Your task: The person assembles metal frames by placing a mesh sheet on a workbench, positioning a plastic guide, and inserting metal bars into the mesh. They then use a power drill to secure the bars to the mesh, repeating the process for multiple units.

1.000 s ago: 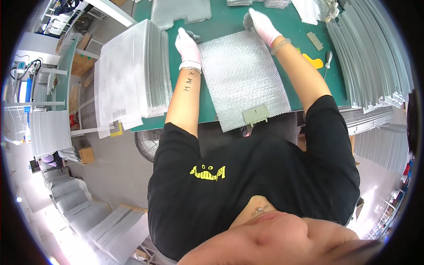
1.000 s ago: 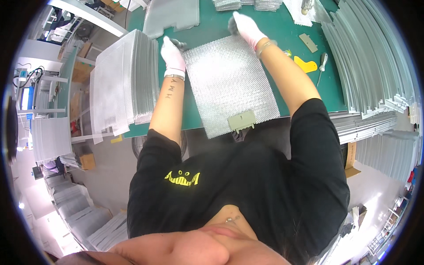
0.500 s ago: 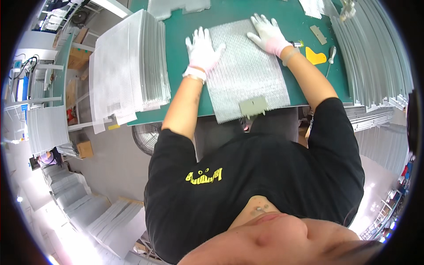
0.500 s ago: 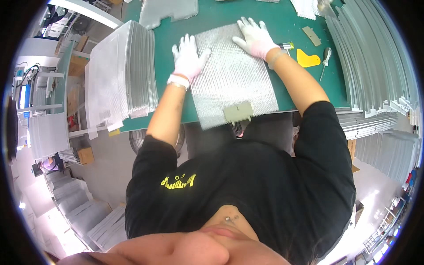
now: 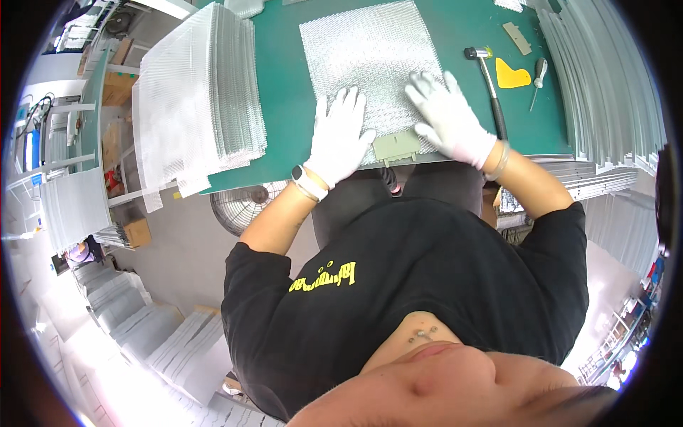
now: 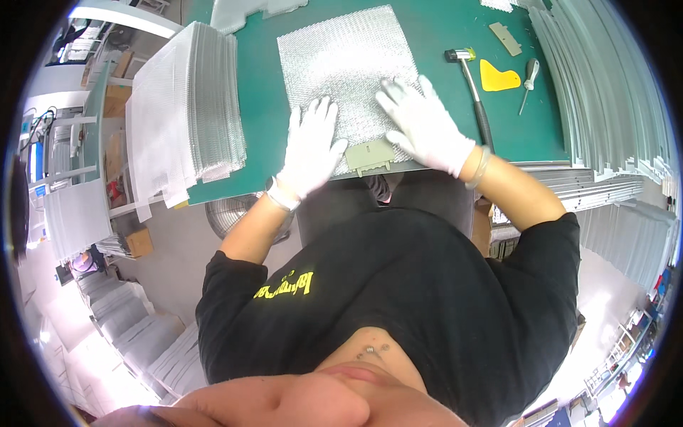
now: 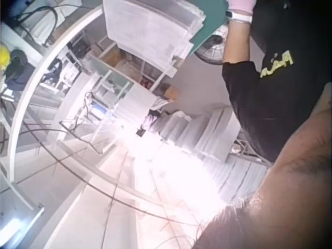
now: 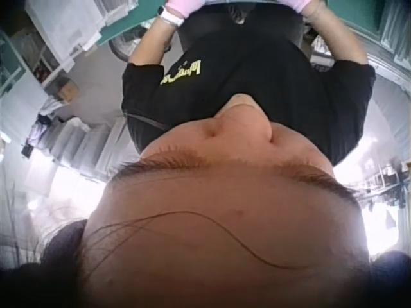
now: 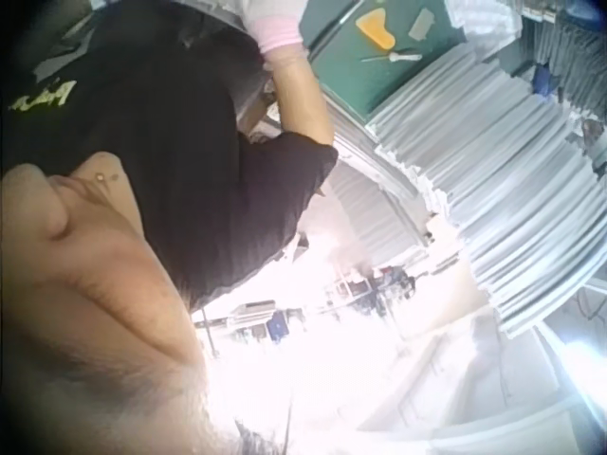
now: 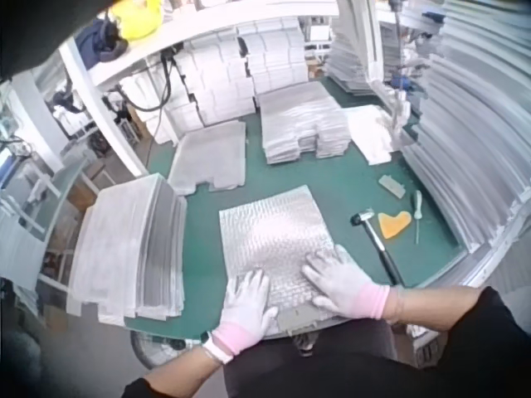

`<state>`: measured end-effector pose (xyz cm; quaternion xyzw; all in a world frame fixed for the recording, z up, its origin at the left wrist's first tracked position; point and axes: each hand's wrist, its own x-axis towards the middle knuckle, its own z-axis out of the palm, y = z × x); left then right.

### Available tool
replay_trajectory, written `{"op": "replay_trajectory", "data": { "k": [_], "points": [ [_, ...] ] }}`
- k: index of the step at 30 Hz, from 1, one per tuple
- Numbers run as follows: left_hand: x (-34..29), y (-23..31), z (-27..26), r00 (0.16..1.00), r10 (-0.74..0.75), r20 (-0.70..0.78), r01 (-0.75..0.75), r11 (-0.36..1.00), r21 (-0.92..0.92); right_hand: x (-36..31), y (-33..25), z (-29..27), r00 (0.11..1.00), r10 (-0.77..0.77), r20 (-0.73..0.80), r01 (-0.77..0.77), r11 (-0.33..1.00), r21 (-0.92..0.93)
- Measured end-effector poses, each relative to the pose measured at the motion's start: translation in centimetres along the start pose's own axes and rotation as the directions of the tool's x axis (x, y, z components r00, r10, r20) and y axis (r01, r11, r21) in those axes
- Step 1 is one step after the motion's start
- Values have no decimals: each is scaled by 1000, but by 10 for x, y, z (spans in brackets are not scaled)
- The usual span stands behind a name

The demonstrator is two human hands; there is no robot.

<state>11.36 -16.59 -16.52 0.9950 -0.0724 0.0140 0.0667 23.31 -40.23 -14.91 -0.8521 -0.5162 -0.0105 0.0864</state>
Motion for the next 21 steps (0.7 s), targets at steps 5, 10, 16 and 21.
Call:
{"op": "replay_trajectory", "data": {
  "k": [5, 10, 16, 21],
  "points": [
    [5, 2, 0, 983, 173, 60, -162, 973, -164, 7, -9, 7, 988, -154, 30, 153, 988, 22],
    [6, 1, 0, 974, 193, 119, -182, 978, -100, 16, -7, 12, 968, -226, 112, 210, 968, 136],
    [8, 6, -6, 989, 18, 145, -13, 999, -30, 13, -3, 8, 991, -123, 47, 111, 973, 201],
    [8, 4, -1, 999, -29, 35, 30, 999, -20, 7, -1, 16, 999, -16, -46, 21, 993, 113]
  ]
}}
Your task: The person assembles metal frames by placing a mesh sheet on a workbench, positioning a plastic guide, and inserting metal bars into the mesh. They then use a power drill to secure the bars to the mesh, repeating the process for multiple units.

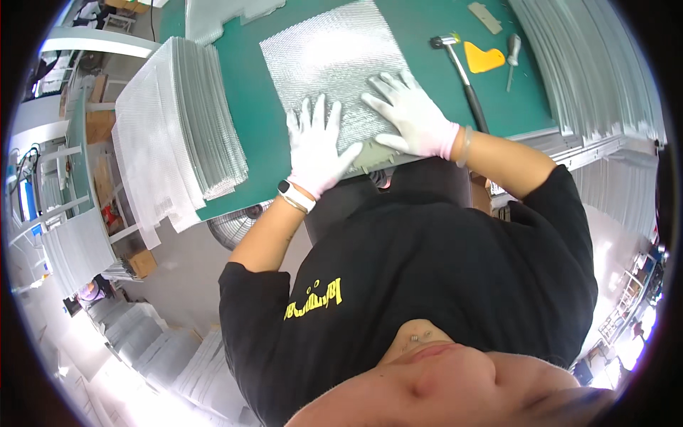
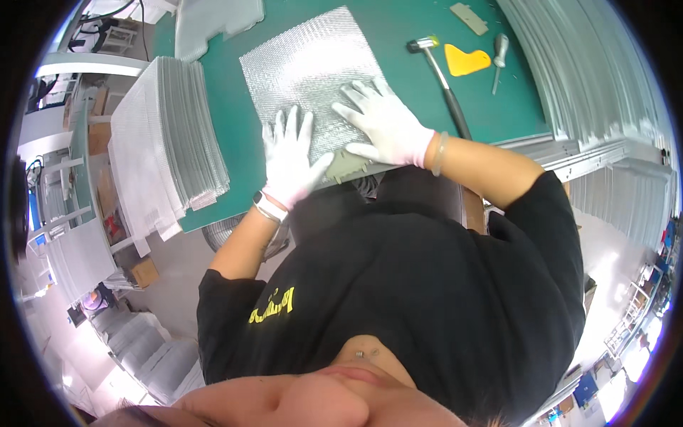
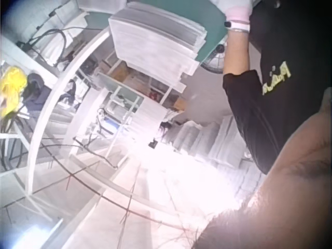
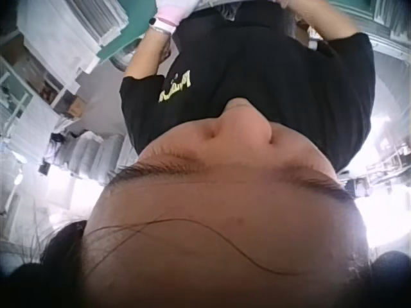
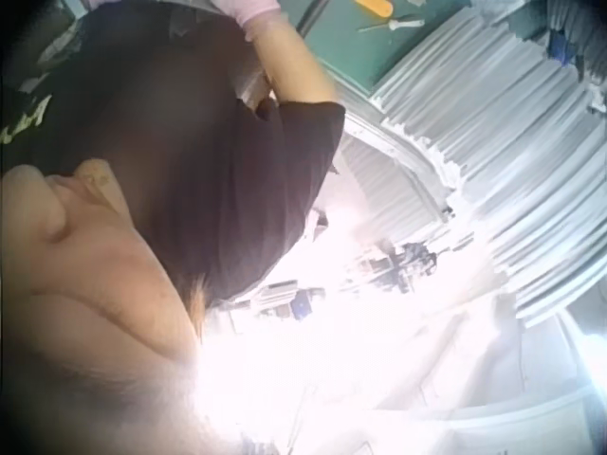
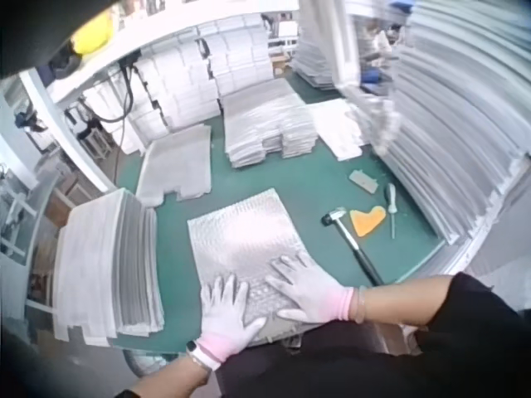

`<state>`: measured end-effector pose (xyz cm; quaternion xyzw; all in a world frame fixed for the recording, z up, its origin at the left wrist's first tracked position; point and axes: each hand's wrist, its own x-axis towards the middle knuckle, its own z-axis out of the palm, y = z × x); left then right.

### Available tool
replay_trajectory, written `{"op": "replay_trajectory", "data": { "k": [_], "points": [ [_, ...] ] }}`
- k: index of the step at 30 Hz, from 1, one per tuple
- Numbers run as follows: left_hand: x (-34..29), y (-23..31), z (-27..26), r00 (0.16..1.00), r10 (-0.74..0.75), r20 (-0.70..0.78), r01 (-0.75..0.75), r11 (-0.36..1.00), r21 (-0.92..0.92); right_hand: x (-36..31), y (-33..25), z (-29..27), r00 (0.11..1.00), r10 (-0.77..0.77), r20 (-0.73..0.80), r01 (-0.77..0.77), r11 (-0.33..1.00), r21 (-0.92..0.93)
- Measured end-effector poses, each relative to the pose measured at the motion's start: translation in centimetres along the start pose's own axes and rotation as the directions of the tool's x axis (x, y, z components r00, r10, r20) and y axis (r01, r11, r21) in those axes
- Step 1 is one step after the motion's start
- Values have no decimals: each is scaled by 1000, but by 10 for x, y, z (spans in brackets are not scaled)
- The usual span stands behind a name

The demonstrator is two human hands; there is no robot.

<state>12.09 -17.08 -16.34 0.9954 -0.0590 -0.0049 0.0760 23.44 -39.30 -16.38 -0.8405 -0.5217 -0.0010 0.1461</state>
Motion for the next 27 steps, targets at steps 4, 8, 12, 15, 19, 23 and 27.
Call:
{"op": "replay_trajectory", "data": {
  "k": [4, 8, 12, 15, 19, 23, 27],
  "points": [
    [1, -19, 20, 995, 75, -72, -73, 997, 32, -9, 7, 8, 998, 39, -54, -36, 998, 56],
    [-14, -13, 3, 995, 50, -89, -43, 996, 83, -92, -28, -6, 879, 313, -361, -243, 943, 225],
    [-27, -1, 19, 989, 34, -142, -18, 993, 113, -220, -23, 13, 758, 344, -555, -338, 934, 117],
    [-9, -10, 24, 987, 66, -146, -49, 992, 117, -301, 20, 26, 701, 586, -406, -693, 693, -199],
    [18, -20, 20, 974, 37, -225, 15, 974, 225, -344, 59, 29, 792, 598, -119, -610, 773, -174],
    [-2, 48, -13, 920, 113, -375, -109, 994, 32, -352, 68, 28, 881, 471, -47, -467, 849, -248],
    [-48, 96, 10, 787, 378, -488, -531, 818, -222, -319, 42, 0, 913, 394, -109, -407, 900, -156]
  ]
}}
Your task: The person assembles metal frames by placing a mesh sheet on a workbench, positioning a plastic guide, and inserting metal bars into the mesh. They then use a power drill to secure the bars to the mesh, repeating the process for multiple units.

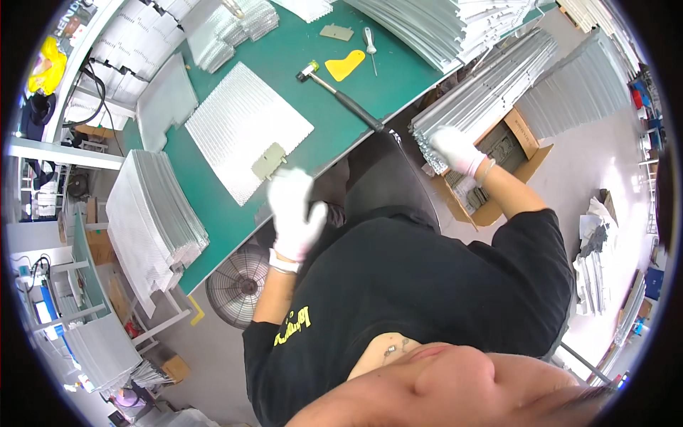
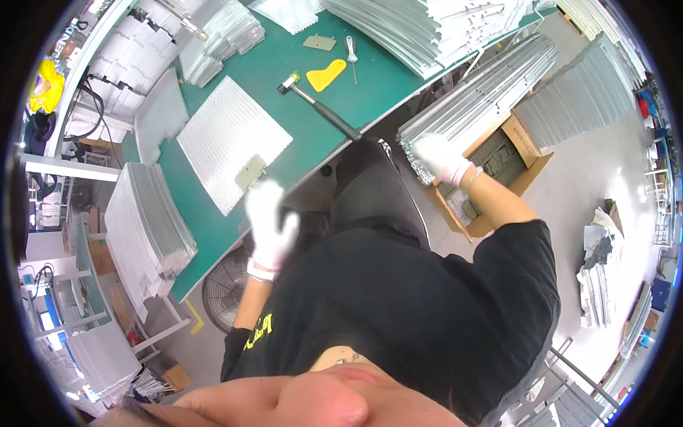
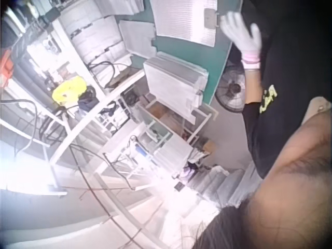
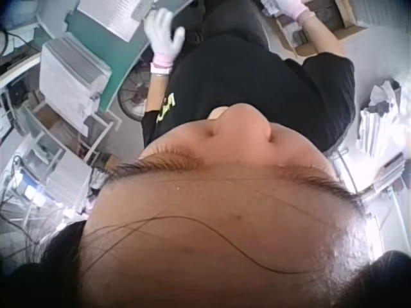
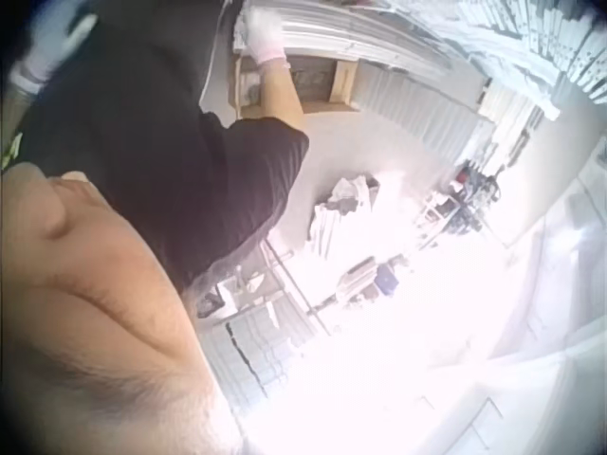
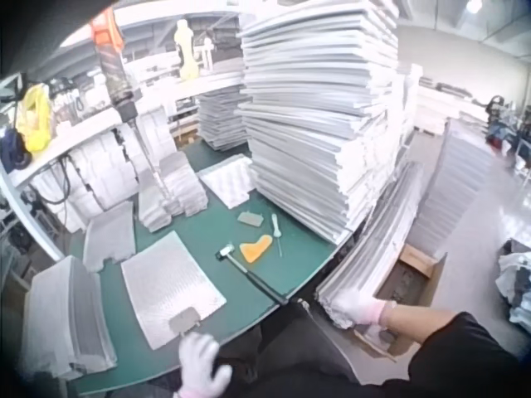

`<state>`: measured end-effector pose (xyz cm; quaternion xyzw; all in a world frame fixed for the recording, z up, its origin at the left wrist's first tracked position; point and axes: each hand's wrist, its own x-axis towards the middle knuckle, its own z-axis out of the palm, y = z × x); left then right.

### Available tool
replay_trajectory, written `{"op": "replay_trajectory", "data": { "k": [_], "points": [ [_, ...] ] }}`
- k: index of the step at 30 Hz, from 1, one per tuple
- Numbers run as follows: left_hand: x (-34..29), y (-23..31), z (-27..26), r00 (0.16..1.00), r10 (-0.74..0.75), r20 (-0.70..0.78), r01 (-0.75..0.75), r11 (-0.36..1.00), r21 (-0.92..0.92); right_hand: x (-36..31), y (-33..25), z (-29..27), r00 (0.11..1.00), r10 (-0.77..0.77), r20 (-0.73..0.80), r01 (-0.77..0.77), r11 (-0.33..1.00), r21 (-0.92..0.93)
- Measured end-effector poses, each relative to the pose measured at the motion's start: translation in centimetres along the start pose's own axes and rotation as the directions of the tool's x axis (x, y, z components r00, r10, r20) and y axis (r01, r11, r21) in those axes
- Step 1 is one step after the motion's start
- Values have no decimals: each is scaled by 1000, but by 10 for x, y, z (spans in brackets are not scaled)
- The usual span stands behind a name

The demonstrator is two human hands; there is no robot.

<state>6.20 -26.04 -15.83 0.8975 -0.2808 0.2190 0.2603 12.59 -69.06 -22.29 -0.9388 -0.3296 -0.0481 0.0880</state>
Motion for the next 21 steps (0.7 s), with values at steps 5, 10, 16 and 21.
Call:
{"op": "replay_trajectory", "data": {
  "k": [5, 10, 16, 21],
  "points": [
    [-10, 37, 88, 831, -421, 365, 537, 434, -723, 113, -163, -65, 884, -392, -253, 449, 862, 236],
    [26, 33, 70, 667, -715, 210, 408, 115, -905, 132, -215, -56, 742, -486, -463, 664, 631, 402],
    [-22, -13, -117, 361, -794, -488, 156, 568, -808, 70, -107, -15, 676, 614, 408, 99, -625, 775],
    [-120, -40, -188, 833, -482, -272, 52, 558, -828, -2, 24, -90, 455, 890, -14, 633, -312, 708]
  ]
}}
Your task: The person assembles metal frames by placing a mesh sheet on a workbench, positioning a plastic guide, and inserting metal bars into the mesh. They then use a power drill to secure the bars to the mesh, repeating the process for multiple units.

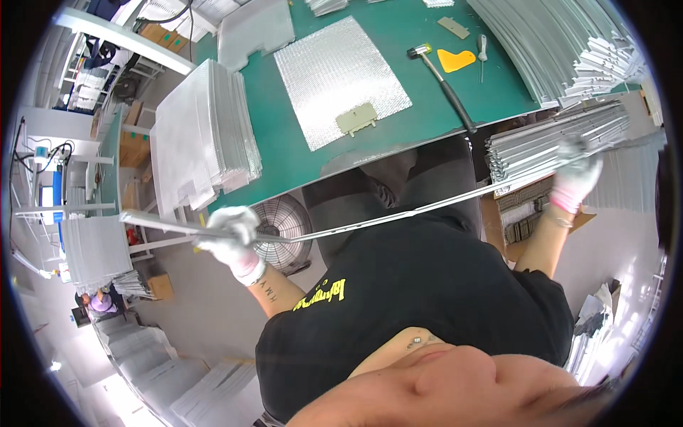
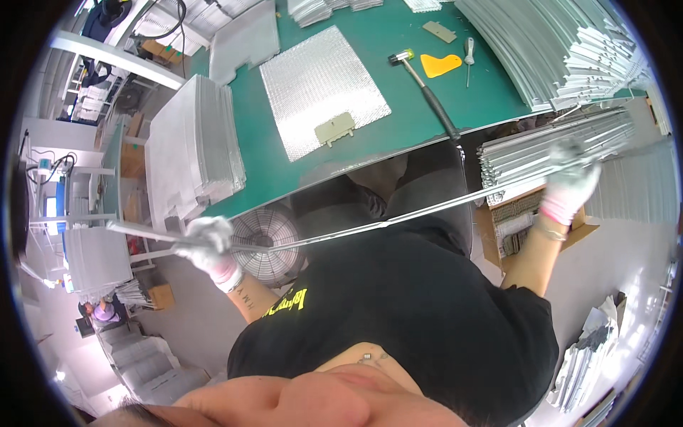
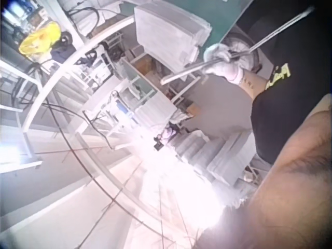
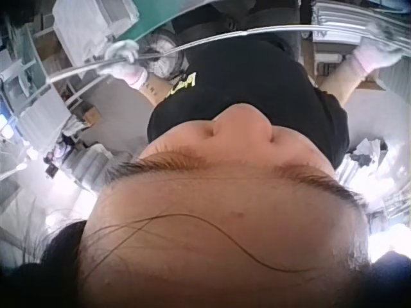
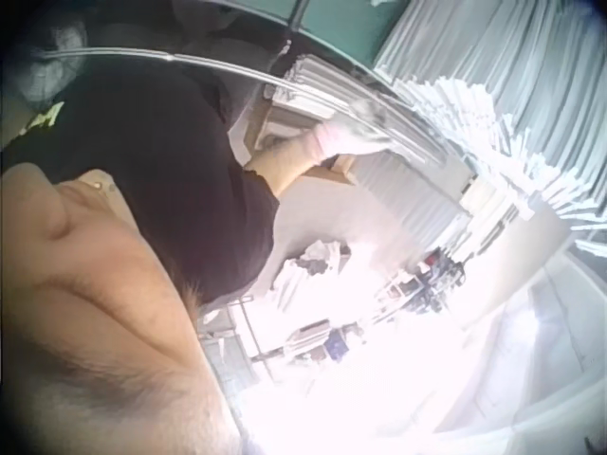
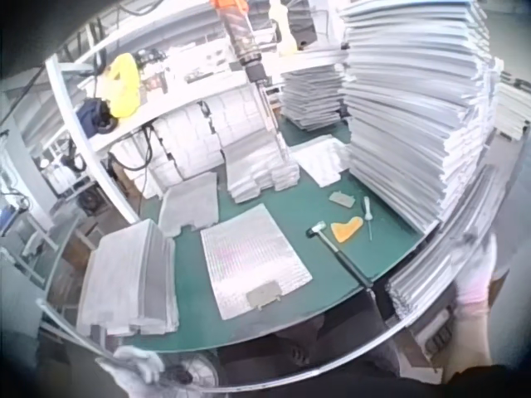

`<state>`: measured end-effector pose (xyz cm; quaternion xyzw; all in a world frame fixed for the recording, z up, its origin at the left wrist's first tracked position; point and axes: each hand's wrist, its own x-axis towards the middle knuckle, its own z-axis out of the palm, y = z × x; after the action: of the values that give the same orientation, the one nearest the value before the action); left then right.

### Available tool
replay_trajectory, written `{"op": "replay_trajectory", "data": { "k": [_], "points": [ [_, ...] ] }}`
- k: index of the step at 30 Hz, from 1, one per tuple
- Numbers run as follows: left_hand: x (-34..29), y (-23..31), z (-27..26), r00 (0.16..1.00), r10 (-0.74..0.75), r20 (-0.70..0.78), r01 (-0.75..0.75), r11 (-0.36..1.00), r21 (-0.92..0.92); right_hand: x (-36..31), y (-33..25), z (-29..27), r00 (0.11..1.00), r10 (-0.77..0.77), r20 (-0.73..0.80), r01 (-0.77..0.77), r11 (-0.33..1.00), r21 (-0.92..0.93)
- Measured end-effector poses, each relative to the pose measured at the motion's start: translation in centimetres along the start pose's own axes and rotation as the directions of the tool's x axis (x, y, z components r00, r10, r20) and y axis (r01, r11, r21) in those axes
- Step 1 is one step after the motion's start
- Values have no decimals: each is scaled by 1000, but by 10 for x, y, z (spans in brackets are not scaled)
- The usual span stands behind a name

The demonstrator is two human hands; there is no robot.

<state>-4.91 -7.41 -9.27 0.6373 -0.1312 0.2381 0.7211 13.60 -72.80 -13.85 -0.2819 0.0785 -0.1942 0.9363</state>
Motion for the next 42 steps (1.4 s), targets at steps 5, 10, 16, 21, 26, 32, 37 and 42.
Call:
{"op": "replay_trajectory", "data": {
  "k": [5, 10, 16, 21, 26, 32, 37, 42],
  "points": [
    [-26, -58, 78, 903, -424, -70, 426, 904, 21, -29, 24, 162, 737, 105, 668, -341, 910, 234],
    [-64, -103, 123, 838, -531, -126, 519, 847, -116, -40, 192, 219, 801, 185, 569, 50, 927, -372],
    [-77, -114, 133, 948, -296, -118, 319, 885, 340, 5, 292, 141, 649, 600, 468, -109, 682, -723],
    [-51, -117, 179, 588, -801, 110, 787, 536, -305, -55, 262, 115, 545, 734, 405, -215, 589, -779],
    [-24, -191, 220, 558, -828, 54, 604, 361, -710, -126, 208, 111, 660, 683, 313, 16, 404, -914],
    [17, -172, 233, 680, -733, -14, 502, 480, -719, -145, 203, 74, 705, 601, 376, -143, 640, -755],
    [91, -244, 228, 757, -634, 159, 428, 296, -854, -135, 229, 82, 636, 668, 387, -388, 710, -587],
    [87, -251, 255, 744, -666, 47, 339, 316, -886, -129, 221, 73, 597, 689, 410, -506, 720, -474]
  ]
}}
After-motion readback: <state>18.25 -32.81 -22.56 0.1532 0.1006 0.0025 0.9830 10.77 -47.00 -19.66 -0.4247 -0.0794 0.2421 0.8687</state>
